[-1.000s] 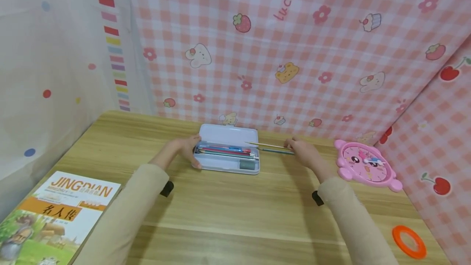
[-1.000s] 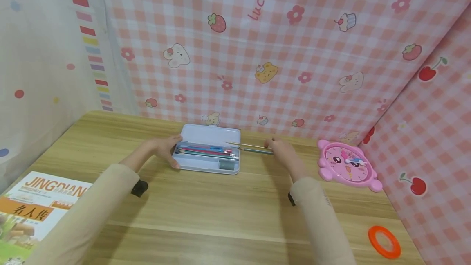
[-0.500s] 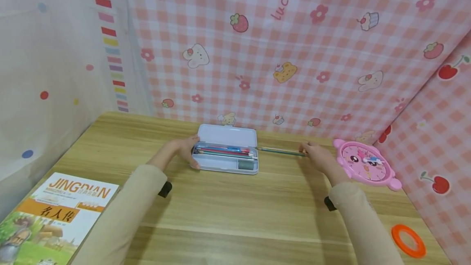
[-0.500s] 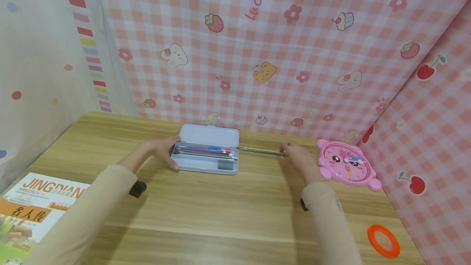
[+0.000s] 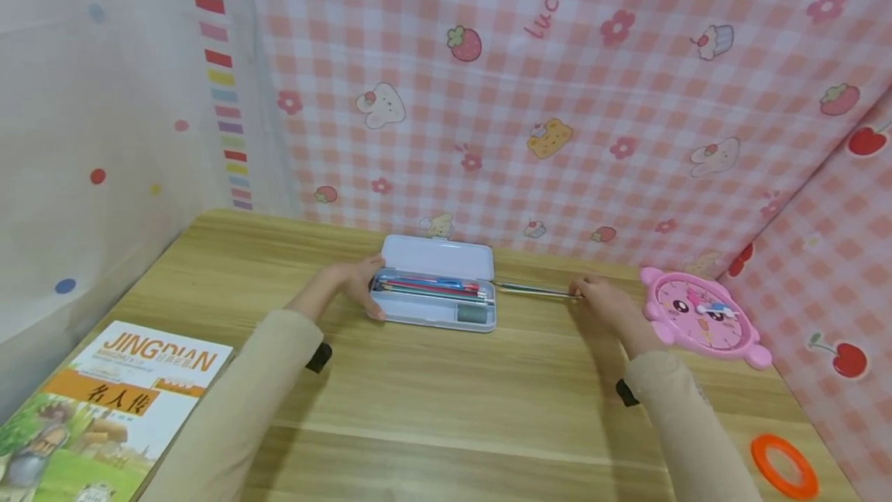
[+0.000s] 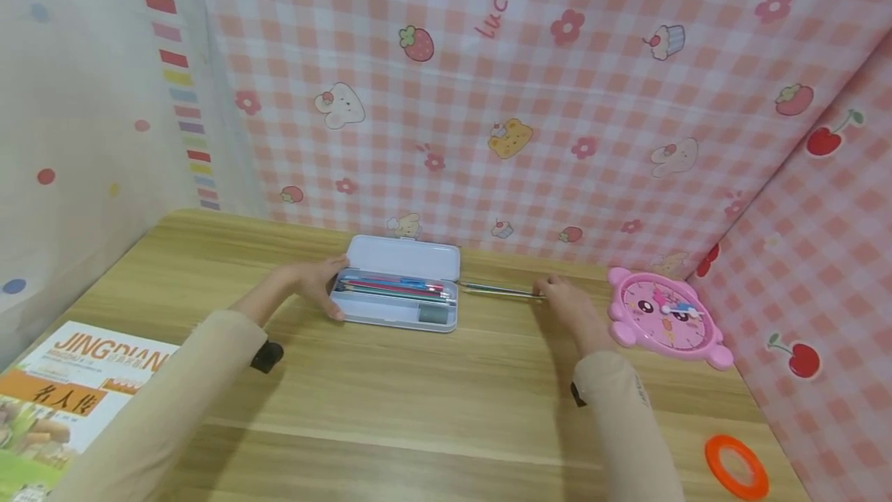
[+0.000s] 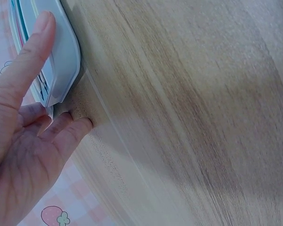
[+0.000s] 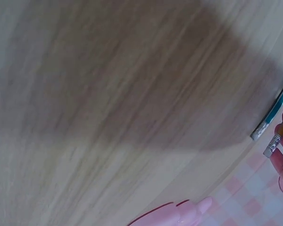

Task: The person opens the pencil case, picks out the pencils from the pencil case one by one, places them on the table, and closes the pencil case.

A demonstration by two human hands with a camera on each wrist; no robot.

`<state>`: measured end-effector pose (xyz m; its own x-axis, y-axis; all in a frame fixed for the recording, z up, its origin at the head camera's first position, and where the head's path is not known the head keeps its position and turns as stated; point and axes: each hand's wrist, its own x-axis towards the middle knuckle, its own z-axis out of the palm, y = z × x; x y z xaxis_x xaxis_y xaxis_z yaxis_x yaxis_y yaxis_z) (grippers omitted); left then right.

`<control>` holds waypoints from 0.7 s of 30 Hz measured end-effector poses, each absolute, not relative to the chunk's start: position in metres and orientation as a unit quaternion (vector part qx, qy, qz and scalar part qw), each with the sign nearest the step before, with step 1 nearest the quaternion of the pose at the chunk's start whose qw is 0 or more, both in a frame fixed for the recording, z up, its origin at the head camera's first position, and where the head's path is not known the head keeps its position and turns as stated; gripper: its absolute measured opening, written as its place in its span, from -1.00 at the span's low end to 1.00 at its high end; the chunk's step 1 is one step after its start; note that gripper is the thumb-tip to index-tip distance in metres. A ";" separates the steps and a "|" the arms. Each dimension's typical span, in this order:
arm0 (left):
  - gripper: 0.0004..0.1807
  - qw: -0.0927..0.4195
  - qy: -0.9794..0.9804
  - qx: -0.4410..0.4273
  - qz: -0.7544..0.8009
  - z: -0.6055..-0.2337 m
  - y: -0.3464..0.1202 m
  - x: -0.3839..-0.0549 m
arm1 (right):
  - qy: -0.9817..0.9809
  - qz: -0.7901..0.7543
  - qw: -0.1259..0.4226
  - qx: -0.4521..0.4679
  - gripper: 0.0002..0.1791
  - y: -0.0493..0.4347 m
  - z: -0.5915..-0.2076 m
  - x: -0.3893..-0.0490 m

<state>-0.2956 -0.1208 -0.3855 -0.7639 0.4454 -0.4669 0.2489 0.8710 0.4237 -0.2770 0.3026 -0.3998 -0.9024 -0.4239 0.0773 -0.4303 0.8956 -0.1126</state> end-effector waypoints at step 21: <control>0.18 0.286 0.925 0.181 0.172 -0.382 -0.121 -0.293 | -0.971 0.040 0.063 0.229 -0.76 0.301 -0.415 -0.287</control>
